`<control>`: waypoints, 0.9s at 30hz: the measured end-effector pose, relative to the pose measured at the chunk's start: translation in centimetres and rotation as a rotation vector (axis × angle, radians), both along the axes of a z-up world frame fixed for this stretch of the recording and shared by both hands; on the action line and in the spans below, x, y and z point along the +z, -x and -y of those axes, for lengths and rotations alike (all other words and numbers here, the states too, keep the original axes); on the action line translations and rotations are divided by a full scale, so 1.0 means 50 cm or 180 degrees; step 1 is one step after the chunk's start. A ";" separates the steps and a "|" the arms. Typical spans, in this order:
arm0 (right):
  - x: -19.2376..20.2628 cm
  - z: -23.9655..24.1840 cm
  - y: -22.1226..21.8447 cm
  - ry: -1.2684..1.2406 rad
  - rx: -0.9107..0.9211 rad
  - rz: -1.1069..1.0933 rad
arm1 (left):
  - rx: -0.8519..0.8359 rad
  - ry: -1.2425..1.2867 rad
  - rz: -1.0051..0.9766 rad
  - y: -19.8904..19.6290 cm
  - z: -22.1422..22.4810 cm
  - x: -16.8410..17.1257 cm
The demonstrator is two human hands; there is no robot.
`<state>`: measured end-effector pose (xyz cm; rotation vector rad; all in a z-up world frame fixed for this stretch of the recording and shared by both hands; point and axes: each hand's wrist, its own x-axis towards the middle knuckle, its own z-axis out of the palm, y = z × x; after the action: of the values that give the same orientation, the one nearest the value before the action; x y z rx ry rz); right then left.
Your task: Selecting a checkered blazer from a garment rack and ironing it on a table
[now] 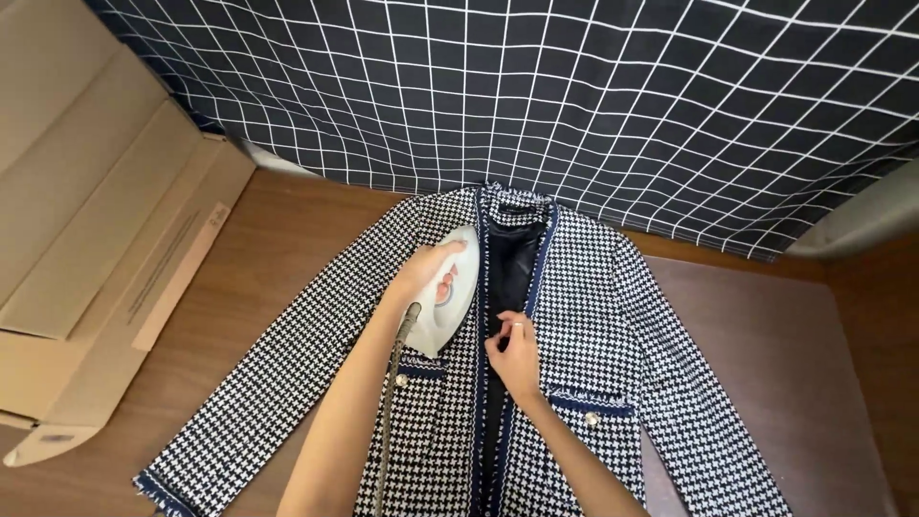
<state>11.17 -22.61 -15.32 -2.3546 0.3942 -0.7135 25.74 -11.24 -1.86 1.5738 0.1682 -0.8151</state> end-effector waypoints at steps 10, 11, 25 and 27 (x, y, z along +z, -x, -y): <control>0.019 0.003 0.007 0.0033 0.0206 -0.0079 | 0.0307 0.0119 0.0017 -0.076 0.061 -0.038; 0.023 0.001 0.008 0.0027 0.0226 -0.0097 | 0.0389 0.0229 -0.0029 -0.077 0.064 -0.028; 0.074 -0.008 0.000 0.0349 0.0449 0.0023 | 0.0749 -0.0018 -0.0043 -0.050 0.057 -0.026; 0.063 -0.005 -0.001 0.0559 0.0409 -0.0065 | 0.0775 -0.0035 0.0011 -0.036 0.046 -0.037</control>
<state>11.20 -22.34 -12.16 -2.5272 0.1929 -0.6880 27.55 -13.54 -3.73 1.5296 0.3551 -0.6219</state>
